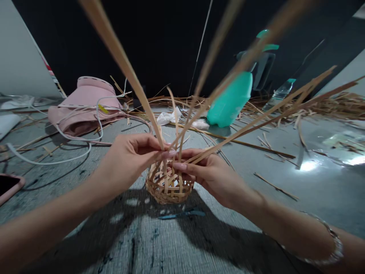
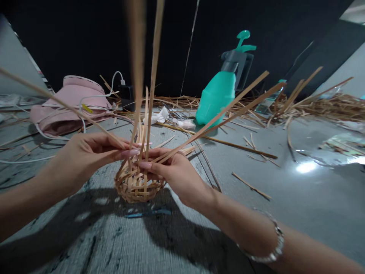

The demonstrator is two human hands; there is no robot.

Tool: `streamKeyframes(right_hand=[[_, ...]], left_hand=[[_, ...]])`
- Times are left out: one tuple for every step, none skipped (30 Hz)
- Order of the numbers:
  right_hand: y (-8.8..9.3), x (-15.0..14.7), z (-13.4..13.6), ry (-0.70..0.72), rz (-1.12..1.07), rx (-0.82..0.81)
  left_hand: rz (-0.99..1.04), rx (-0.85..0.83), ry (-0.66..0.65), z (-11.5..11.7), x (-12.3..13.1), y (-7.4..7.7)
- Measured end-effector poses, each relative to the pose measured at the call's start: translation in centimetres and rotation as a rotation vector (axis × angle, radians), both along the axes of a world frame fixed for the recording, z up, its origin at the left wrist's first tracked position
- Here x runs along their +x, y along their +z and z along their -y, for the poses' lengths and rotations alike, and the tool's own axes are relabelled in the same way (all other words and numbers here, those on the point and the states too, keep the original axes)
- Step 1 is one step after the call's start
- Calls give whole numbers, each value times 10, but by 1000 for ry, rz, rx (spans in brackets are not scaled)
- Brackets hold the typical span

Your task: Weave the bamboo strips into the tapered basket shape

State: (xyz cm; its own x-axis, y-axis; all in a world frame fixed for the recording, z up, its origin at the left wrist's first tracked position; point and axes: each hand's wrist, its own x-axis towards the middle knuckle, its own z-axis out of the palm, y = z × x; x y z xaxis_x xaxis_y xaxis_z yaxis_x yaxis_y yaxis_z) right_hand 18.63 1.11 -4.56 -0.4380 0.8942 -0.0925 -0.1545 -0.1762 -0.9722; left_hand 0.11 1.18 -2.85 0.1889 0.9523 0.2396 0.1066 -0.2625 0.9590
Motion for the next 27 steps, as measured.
streamKeyframes(right_hand=[[0, 0, 0, 8, -7, -12], [0, 0, 0, 17, -14, -14], [0, 0, -1, 26, -21, -5], [0, 0, -1, 34, -24, 14], [1, 0, -1, 41, -24, 40], [1, 0, -1, 48, -19, 69], [1, 0, -1, 57, -13, 97], [2, 0, -1, 62, -5, 118], [2, 0, -1, 61, 3, 129], [1, 0, -1, 51, 12, 131], [1, 0, 0, 34, 22, 128], [1, 0, 0, 12, 34, 126], [1, 0, 1, -11, 47, 127], [1, 0, 2, -29, 60, 133], [0, 0, 3, -40, 68, 145], [0, 0, 3, -45, 68, 163], [0, 0, 4, -48, 60, 180], [0, 0, 4, -50, 50, 192], [0, 0, 4, -55, 33, 199], [-1, -1, 3, -61, 16, 204], [-1, -1, 3, -66, -1, 210], [-2, -1, 3, -68, -16, 214], [-2, -2, 3, -68, -37, 218], [-3, -2, 2, -67, -60, 215], [-3, -2, 2, -66, -82, 208], [-4, -2, 2, -69, -98, 193], [-4, -3, 2, -75, -109, 178]], left_hand=[[16, 4, -11, -1, 0, 0], [17, 12, -24, -1, 0, -1], [-4, 16, -37, -2, 0, -1], [-29, 14, -50, -2, 0, -1], [-55, 2, -58, -2, 1, 0], [-76, -21, -66, -2, 1, 0], [-84, -48, -72, -1, 2, 0], [-78, -78, -77, 0, 3, 1], [-62, -107, -74, 0, 4, 1], [-37, -131, -64, 1, 5, 1], [-10, -149, -47, 2, 6, 1], [17, -158, -22, 2, 8, 0], [32, -166, 4, 3, 9, 0], [35, -173, 26, 4, 10, 0], [32, -177, 47, 5, 10, 0], [28, -176, 62, 7, 11, 0], [28, -176, 83, 8, 11, -1], [38, -175, 106, 10, 11, -1], [51, -181, 129, 12, 12, -1], [73, -191, 145, 13, 13, -2], [97, -207, 153, 14, 14, -3], [124, -228, 155, 15, 15, -3], [157, -249, 154, 16, 17, -4], [187, -267, 156, 17, 19, -5], [211, -286, 170, 17, 20, -6], [231, -303, 190, 18, 22, -7], [248, -319, 204, 18, 23, -8]])
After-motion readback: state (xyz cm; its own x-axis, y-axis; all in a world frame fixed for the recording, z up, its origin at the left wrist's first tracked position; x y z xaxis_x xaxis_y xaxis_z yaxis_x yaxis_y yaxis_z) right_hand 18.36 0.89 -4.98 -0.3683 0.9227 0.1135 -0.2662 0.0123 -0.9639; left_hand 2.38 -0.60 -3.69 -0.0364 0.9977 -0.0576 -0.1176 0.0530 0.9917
